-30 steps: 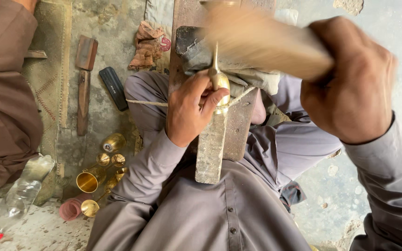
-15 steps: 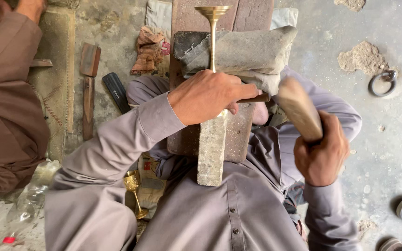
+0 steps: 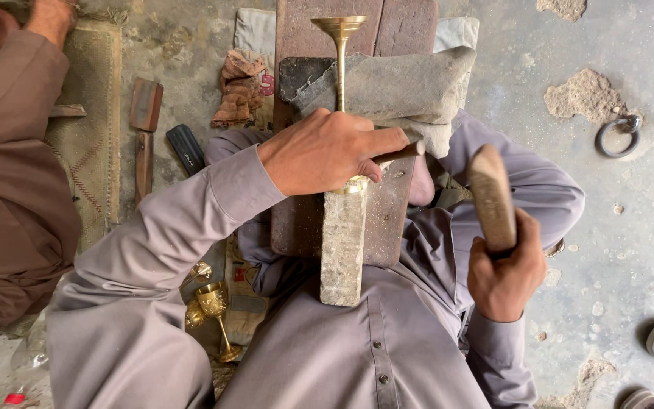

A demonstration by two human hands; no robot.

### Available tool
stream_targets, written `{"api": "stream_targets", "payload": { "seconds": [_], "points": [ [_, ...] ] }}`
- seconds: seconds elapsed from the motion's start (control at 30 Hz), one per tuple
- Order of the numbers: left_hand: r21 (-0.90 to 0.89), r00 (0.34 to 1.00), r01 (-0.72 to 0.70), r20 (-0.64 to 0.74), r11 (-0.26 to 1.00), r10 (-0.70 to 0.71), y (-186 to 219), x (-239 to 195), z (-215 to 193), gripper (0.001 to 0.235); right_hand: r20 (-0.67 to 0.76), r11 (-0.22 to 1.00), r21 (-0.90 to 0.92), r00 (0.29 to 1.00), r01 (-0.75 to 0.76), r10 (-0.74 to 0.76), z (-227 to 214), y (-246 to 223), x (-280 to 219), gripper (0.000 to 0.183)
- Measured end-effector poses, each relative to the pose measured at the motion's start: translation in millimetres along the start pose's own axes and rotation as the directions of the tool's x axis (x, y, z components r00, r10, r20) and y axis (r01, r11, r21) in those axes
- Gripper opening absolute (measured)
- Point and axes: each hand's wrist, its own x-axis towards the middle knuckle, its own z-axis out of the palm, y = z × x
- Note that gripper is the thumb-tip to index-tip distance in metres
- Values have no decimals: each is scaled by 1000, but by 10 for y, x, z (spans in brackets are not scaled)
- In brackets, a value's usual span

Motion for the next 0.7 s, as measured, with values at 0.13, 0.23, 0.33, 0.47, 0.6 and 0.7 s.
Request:
{"api": "stream_targets", "payload": {
  "seconds": [0.13,0.23,0.33,0.47,0.6,0.7],
  "points": [
    [83,997,-71,13,994,71,17,42,19,47,-25,925,380,1000,24,-16,10,2,101,45],
    [51,998,-62,13,997,61,21,27,38,39,-40,945,-161,955,284,-294,2,-108,328,46],
    [37,997,0,-79,999,2,9,-60,59,38,-61,965,108,970,240,-235,72,-348,541,46],
    [-36,981,94,-169,995,-99,35,-156,165,39,123,793,-413,890,448,-439,-64,-711,870,31],
    [-93,926,122,-347,988,-147,49,-287,221,36,205,727,-344,803,594,-559,-262,-984,1019,35],
    [-117,898,151,-400,982,-186,59,-358,254,33,284,585,-459,735,668,-616,-309,-1091,1108,30]
  ]
}}
